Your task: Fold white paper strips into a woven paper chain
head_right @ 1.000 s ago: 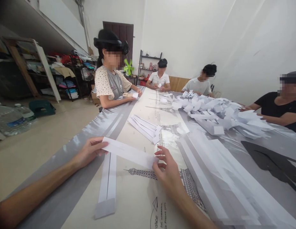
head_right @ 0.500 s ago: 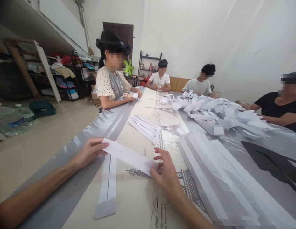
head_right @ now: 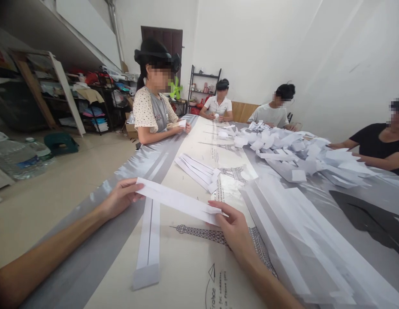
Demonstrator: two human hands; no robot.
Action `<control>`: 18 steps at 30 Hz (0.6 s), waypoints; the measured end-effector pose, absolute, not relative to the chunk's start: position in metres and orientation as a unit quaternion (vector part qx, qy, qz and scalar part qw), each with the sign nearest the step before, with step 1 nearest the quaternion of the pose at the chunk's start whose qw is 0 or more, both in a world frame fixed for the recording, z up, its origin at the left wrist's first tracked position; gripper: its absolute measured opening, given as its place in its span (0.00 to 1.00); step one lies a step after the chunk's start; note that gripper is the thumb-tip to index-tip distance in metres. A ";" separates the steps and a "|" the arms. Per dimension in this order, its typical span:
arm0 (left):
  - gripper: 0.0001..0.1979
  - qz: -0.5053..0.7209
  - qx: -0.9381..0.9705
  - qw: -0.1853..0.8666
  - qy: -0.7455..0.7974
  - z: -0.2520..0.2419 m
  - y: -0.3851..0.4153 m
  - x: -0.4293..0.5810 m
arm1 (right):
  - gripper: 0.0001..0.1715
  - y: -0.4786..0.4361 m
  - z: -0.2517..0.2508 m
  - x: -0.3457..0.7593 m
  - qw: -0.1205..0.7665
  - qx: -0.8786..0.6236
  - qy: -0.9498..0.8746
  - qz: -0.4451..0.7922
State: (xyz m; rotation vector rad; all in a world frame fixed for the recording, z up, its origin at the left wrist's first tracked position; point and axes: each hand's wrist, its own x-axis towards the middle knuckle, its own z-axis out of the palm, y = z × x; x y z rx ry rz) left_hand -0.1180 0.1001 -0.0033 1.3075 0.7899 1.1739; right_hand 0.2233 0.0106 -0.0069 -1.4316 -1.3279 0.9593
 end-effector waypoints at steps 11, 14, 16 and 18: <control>0.10 0.504 0.543 0.589 0.323 -0.006 0.105 -0.124 | 0.30 0.007 -0.004 0.224 0.484 -0.551 -0.505 0.456; 0.10 0.501 0.547 0.586 0.326 -0.008 0.107 -0.127 | 0.32 0.010 -0.005 0.225 0.481 -0.535 -0.481 0.501; 0.11 0.483 0.563 0.581 0.335 -0.009 0.108 -0.131 | 0.28 0.012 -0.007 0.227 0.475 -0.536 -0.470 0.516; 0.13 0.444 0.588 0.582 0.343 -0.010 0.109 -0.135 | 0.21 0.015 -0.010 0.229 0.476 -0.527 -0.468 0.526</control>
